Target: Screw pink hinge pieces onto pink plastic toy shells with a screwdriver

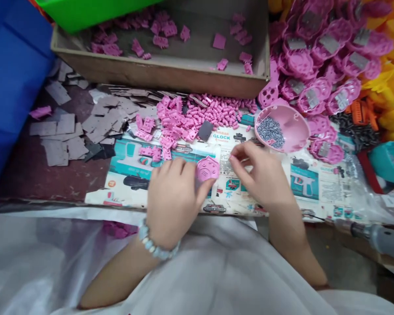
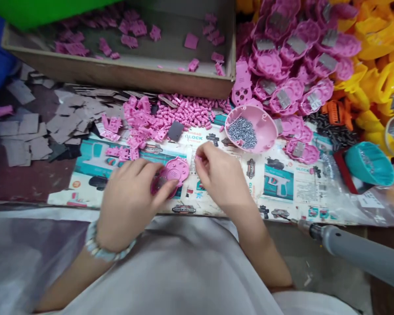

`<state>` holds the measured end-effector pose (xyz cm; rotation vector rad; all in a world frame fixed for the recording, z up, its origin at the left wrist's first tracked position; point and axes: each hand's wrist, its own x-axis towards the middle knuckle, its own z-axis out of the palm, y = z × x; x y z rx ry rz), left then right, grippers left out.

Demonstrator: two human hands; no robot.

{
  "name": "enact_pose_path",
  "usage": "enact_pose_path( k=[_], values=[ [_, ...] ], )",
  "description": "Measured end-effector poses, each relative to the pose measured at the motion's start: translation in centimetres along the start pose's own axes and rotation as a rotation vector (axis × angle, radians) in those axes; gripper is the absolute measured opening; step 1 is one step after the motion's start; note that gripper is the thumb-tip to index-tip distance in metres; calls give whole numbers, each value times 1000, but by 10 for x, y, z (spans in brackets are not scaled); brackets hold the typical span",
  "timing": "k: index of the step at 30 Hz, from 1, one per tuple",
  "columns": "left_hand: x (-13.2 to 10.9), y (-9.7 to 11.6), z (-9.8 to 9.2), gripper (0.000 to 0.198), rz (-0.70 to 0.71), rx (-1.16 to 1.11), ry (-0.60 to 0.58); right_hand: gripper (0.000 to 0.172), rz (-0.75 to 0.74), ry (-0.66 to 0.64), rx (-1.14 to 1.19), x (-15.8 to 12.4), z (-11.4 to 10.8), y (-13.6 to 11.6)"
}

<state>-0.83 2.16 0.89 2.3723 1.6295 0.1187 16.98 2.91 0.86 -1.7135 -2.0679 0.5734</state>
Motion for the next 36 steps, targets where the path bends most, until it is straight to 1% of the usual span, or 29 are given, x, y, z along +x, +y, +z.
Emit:
enact_pose_path(
  k=[3,5,8,11,13,16,19,21,24,26,28,30,32,34,36],
  values=[
    [19,15,7,26,-10,-40,0,3,16,39,214,-17,5,2],
    [23,19,9,17,7,-144,-3,4,12,63,318,-23,8,5],
    [19,19,7,9,39,-387,-34,7,-1,87,429,-25,5,6],
    [12,16,4,13,100,-545,-112,10,-34,100,498,-24,-2,2],
    [10,14,2,17,141,-599,-132,11,-76,76,505,-23,-5,-1],
    [8,13,1,19,160,-642,-126,11,-96,27,490,-23,-9,-4],
    [6,11,0,20,186,-638,-120,10,-77,-32,537,-24,-11,-6],
    [3,9,-1,20,218,-599,-127,8,-40,-87,598,-25,-13,-7],
    [1,5,0,22,253,-555,-167,6,35,-150,659,-24,-12,-7],
    [-1,1,1,25,263,-582,-164,5,39,-182,643,-22,-12,-9],
    [-3,-5,3,28,280,-653,-136,4,15,-230,623,-19,-12,-11],
    [-6,-13,4,28,294,-743,-107,4,-25,-296,601,-13,-13,-15],
    [-11,-22,4,25,287,-820,-74,1,-88,-354,550,-3,-14,-20],
    [-16,-30,4,20,259,-867,-19,4,-182,-328,431,12,-12,-25],
    [-20,-35,5,20,231,-895,13,7,-278,-212,171,31,-5,-28]
  ],
)
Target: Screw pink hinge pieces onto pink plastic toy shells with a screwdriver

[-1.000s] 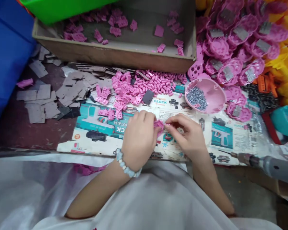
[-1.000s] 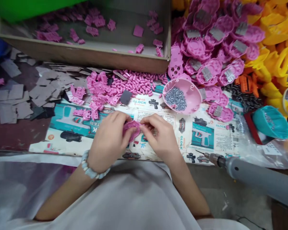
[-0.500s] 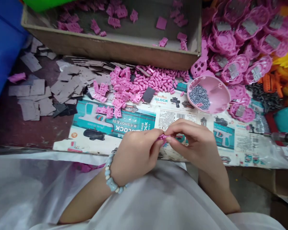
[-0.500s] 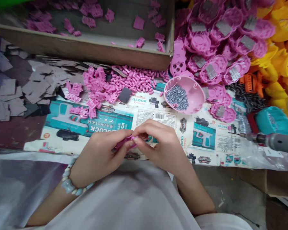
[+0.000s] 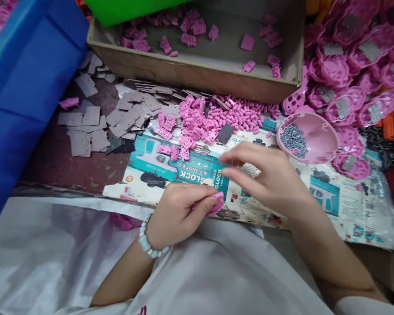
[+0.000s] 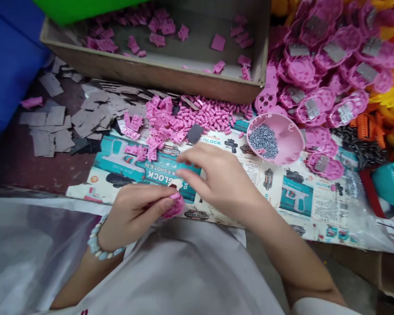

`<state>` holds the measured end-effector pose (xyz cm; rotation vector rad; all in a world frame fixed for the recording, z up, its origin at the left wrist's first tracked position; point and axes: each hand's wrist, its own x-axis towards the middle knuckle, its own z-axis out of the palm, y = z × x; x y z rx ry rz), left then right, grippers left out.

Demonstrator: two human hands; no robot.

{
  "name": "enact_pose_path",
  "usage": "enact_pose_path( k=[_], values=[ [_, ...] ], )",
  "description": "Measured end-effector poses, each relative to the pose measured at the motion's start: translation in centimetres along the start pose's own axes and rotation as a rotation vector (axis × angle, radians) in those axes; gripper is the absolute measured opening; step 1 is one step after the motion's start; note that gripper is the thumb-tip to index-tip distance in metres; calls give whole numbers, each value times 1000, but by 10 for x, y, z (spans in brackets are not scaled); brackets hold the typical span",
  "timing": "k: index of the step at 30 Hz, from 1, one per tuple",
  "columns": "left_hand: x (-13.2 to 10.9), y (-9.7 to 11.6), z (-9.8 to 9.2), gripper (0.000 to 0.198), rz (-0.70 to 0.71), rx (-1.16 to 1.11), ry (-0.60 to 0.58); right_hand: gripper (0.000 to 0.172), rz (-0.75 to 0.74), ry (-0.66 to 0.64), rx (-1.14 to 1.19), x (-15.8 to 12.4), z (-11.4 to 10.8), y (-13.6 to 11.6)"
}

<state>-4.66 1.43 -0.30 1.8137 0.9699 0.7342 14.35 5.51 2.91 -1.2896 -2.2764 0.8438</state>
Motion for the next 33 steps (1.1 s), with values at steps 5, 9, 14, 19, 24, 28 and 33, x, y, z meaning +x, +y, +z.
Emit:
enact_pose_path(
  k=[5,9,14,19,24,28,33],
  values=[
    [-4,-1,2,24,-35,-18,50,12,-113,15,-711,47,15,17],
    [-2,-3,2,19,-59,-33,116,18,-148,54,-721,38,12,25],
    [4,-6,3,17,-127,-37,163,18,-82,126,-728,-27,10,36],
    [18,-4,14,19,-201,-34,189,36,5,32,-628,-84,29,30],
    [29,0,25,18,-341,-127,281,26,30,144,-423,-95,39,27],
    [30,2,32,22,-443,-200,318,7,51,249,-222,-82,30,33],
    [26,6,38,25,-467,-372,277,14,61,477,-49,-65,23,21]
  ],
)
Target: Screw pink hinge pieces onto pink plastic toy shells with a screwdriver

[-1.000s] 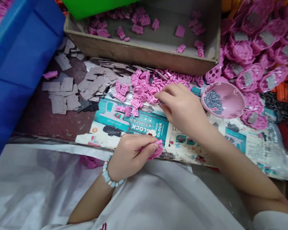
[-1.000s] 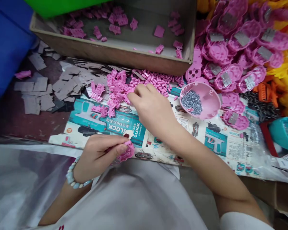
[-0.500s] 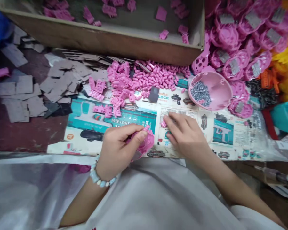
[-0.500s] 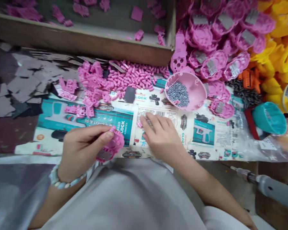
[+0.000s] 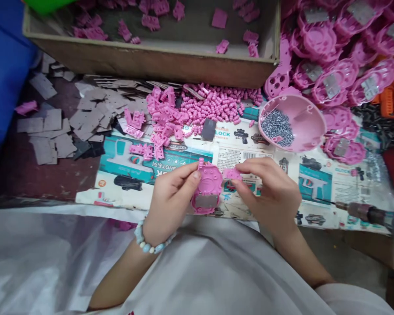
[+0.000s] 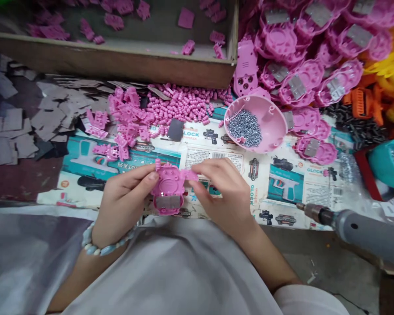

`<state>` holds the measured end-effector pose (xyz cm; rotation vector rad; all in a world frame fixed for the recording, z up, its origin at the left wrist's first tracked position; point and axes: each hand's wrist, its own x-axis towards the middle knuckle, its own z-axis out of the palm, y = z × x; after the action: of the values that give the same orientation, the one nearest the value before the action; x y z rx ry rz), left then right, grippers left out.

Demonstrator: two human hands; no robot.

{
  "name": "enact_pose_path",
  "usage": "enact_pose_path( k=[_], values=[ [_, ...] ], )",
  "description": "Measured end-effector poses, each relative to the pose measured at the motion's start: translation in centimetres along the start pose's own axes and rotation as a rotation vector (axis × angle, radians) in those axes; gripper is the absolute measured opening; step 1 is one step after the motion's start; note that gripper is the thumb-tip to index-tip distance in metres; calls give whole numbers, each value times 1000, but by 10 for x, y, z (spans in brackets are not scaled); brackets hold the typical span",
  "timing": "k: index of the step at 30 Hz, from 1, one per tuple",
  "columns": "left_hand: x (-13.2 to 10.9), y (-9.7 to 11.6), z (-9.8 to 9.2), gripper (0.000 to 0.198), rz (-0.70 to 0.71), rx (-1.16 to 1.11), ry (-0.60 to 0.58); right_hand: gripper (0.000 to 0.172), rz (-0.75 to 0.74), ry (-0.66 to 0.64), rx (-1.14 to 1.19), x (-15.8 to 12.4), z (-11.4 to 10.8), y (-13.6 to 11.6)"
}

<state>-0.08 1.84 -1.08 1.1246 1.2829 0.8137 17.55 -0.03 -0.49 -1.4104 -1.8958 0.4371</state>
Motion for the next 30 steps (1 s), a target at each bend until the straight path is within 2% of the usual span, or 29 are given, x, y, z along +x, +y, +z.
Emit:
enact_pose_path(
  k=[4,8,19,26,30],
  values=[
    [-5,0,3,24,35,-49,-52,15,-69,6,60,3,9,-12],
    [-10,-3,3,26,114,-41,-88,15,-68,33,51,3,12,-12],
    [-15,-11,3,29,155,-51,-89,17,-84,47,75,1,8,-10],
    [-13,-6,1,30,320,107,-99,14,-92,32,22,2,7,-14],
    [-12,4,1,23,404,230,-74,19,-124,65,17,0,8,-20]
  ],
)
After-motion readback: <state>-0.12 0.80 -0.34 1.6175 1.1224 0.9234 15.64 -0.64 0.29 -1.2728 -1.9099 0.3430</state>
